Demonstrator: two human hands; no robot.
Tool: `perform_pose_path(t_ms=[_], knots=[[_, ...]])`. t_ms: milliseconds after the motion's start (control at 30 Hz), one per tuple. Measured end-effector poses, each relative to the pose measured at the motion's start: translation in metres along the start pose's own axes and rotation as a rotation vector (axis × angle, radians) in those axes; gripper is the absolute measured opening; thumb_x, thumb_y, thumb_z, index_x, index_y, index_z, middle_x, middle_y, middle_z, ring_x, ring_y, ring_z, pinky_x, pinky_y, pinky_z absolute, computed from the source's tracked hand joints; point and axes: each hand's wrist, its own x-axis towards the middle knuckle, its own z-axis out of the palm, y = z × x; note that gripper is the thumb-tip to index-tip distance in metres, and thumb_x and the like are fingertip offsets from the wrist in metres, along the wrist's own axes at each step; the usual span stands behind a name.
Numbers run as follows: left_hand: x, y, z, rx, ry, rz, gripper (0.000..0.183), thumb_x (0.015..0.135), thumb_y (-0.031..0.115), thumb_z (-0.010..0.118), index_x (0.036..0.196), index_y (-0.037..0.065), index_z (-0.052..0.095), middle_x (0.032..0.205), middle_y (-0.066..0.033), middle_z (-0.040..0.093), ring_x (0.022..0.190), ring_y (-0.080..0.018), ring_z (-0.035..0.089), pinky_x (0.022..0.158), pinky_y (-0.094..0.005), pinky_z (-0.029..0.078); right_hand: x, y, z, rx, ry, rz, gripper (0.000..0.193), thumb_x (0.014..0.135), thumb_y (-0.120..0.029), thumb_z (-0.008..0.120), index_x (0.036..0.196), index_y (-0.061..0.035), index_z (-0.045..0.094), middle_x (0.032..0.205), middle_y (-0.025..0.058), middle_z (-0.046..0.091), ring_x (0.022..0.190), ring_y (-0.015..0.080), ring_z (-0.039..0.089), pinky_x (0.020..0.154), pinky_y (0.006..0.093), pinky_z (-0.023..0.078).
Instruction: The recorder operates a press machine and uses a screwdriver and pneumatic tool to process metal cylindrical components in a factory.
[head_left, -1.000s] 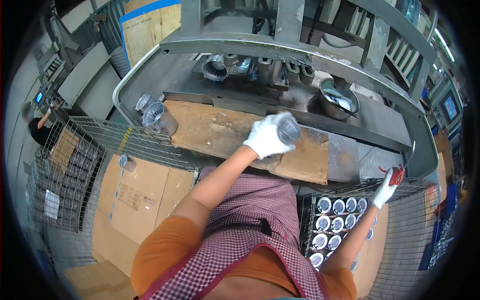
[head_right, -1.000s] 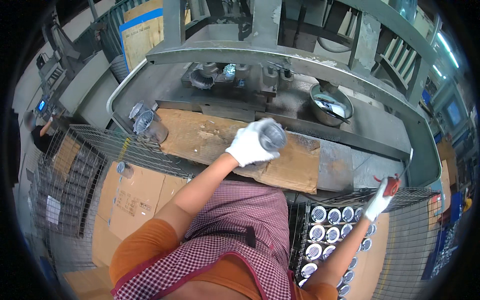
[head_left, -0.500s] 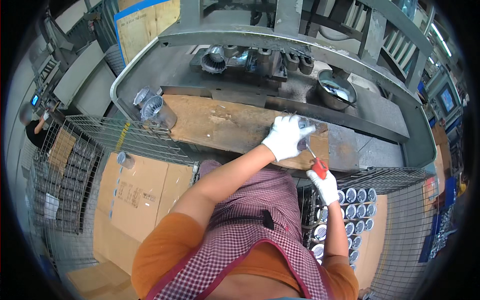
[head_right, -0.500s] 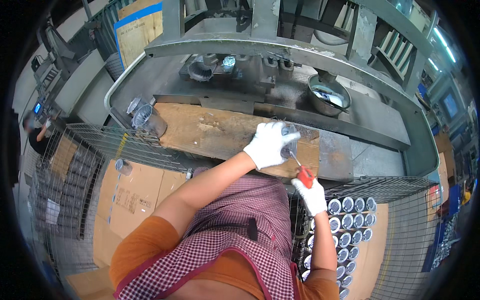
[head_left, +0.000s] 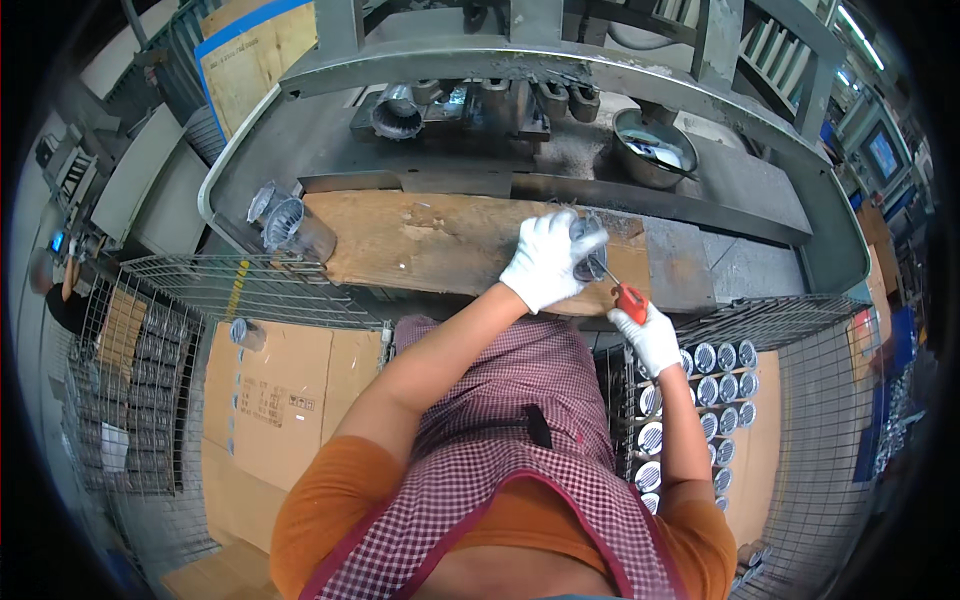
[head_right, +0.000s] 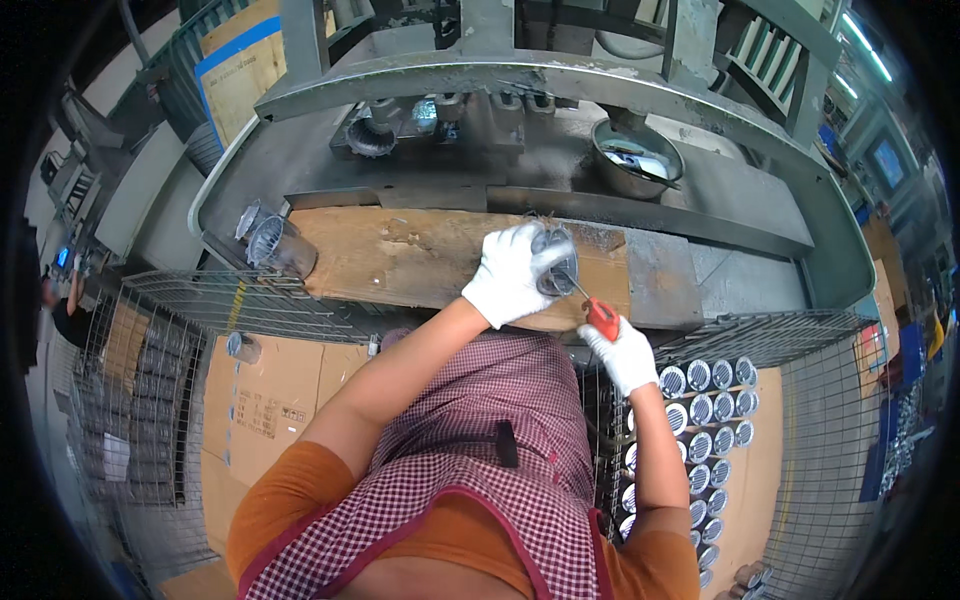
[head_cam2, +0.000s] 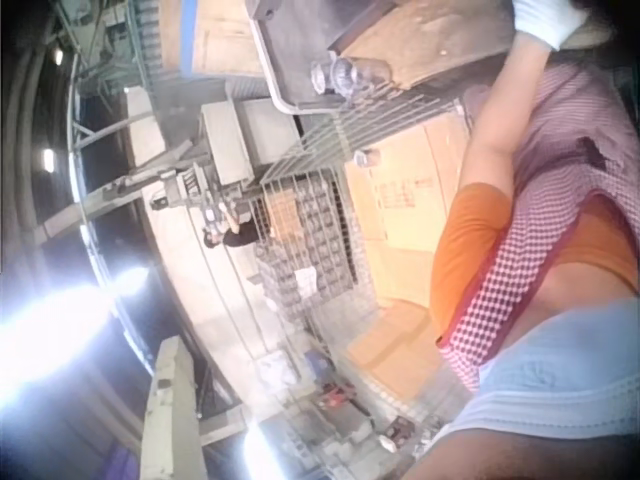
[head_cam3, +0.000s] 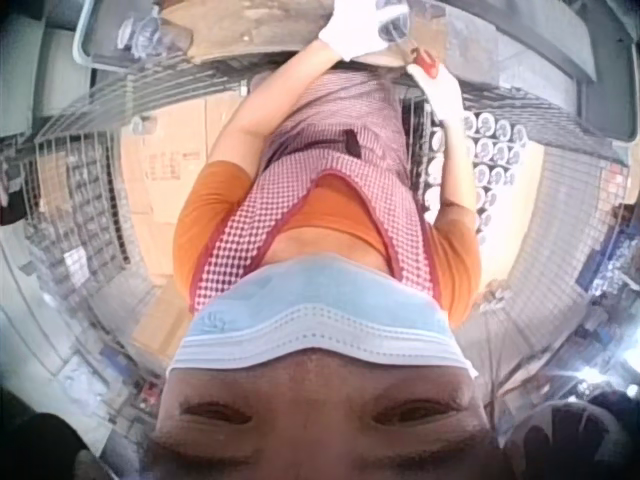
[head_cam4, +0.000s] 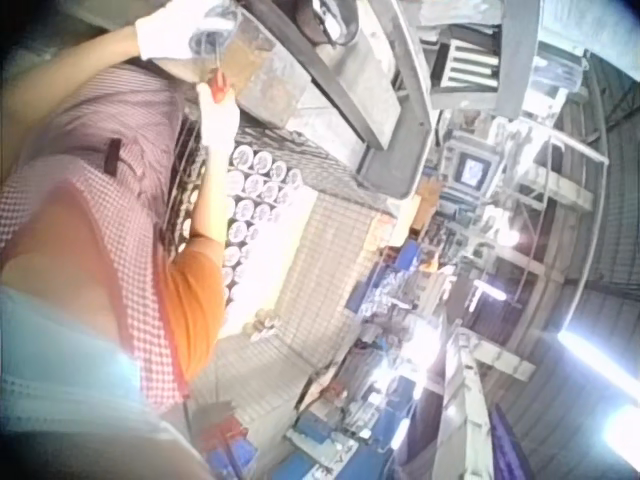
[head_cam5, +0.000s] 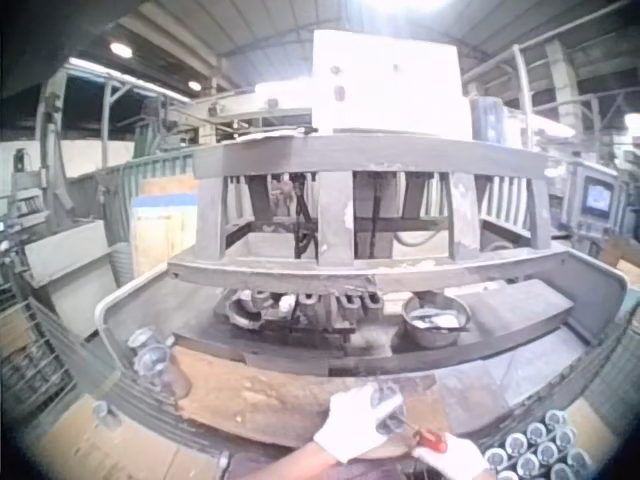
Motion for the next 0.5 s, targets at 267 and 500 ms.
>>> perform_pose_path(t_ms=[267, 500], knots=[[0.001, 0.002, -0.008, -0.03, 0.004, -0.04, 0.048, 0.057, 0.035, 0.076, 0.102, 0.022, 0.066, 0.1, -0.0132, 0.057, 0.087, -0.0313, 0.059, 0.071, -0.0442, 0.048, -0.003, 0.004, -0.002, -0.039, 0.05, -0.118, 0.061, 0.082, -0.049, 0.067, 0.126, -0.0077, 0.058, 0.106, 0.018, 0.068, 0.097, 0.0283, 0.066, 0.086, 0.034, 0.049], [-0.002, 0.01, -0.008, 0.061, 0.096, 0.058, 0.048, 0.057, 0.036, 0.077, 0.102, 0.023, 0.066, 0.1, -0.0145, 0.054, 0.086, -0.0321, 0.058, 0.07, -0.0431, 0.048, -0.017, -0.002, -0.001, 0.066, -0.02, -0.142, 0.058, 0.084, -0.045, 0.068, 0.126, -0.0059, 0.058, 0.102, 0.0141, 0.069, 0.089, 0.0201, 0.066, 0.082, 0.0312, 0.05]])
